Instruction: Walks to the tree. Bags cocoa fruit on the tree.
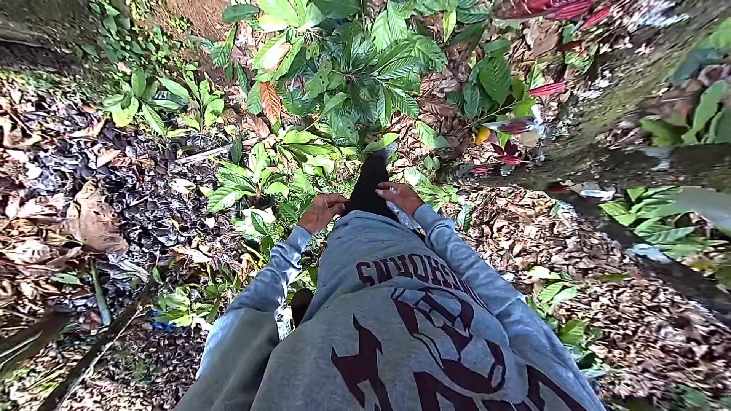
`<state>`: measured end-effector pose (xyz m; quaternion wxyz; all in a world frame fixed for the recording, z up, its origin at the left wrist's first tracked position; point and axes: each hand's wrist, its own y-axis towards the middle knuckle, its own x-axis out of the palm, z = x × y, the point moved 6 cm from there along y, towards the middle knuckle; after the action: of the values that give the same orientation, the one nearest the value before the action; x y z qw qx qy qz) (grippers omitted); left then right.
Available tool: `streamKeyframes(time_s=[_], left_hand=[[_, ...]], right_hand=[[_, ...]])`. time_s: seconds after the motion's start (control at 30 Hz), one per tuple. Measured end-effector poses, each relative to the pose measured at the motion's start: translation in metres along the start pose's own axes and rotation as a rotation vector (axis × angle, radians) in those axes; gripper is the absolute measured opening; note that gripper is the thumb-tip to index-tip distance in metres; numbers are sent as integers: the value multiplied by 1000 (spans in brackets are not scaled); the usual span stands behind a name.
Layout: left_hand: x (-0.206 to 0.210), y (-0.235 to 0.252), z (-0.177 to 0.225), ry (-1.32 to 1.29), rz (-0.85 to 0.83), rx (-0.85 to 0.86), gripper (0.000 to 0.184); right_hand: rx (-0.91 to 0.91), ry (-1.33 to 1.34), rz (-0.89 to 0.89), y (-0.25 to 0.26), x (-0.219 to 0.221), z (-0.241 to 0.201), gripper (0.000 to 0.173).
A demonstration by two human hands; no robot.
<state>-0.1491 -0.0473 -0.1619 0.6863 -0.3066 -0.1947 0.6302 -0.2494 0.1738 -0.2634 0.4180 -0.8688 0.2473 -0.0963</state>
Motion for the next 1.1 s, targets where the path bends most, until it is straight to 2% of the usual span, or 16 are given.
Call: streamKeyframes(time_s=[0.13, 0.23, 0.33, 0.43, 0.5, 0.57, 0.73, 0.83, 0.93, 1.0, 1.1], left_hand=[[-6, -7, -5, -201, 28, -47, 21], [-4, -8, -22, -272, 32, -217, 25], [5, -6, -32, -318, -11, -374, 30], [8, -6, -38, -261, -23, -362, 30], [8, -4, -35, -235, -3, -357, 29], [6, -5, -30, -209, -10, -386, 25], [-1, -5, -13, -250, -81, -406, 26], [-9, 3, -3, -69, -77, -348, 20], [-36, 29, 9, 353, -59, -77, 21], [-43, 47, 47, 407, 46, 116, 20], [-7, 56, 139, 219, 59, 211, 22]], right_hand=[[-116, 24, 83, -9, -8, -13, 36], [-208, 63, 61, -23, -13, -32, 31], [-232, 157, -33, -35, -15, -45, 27], [-173, 269, -27, -43, -21, -37, 32], [-117, 400, 51, -51, -35, -25, 38], [-101, 510, 133, -61, -48, -16, 36], [-164, 444, 83, -57, -43, -22, 35], [-145, 336, 83, -54, -37, -41, 39], [-191, 503, 218, -64, -46, -46, 39], [-270, 704, 354, -77, -58, -44, 35], [-354, 855, 574, -109, -86, -54, 30]])
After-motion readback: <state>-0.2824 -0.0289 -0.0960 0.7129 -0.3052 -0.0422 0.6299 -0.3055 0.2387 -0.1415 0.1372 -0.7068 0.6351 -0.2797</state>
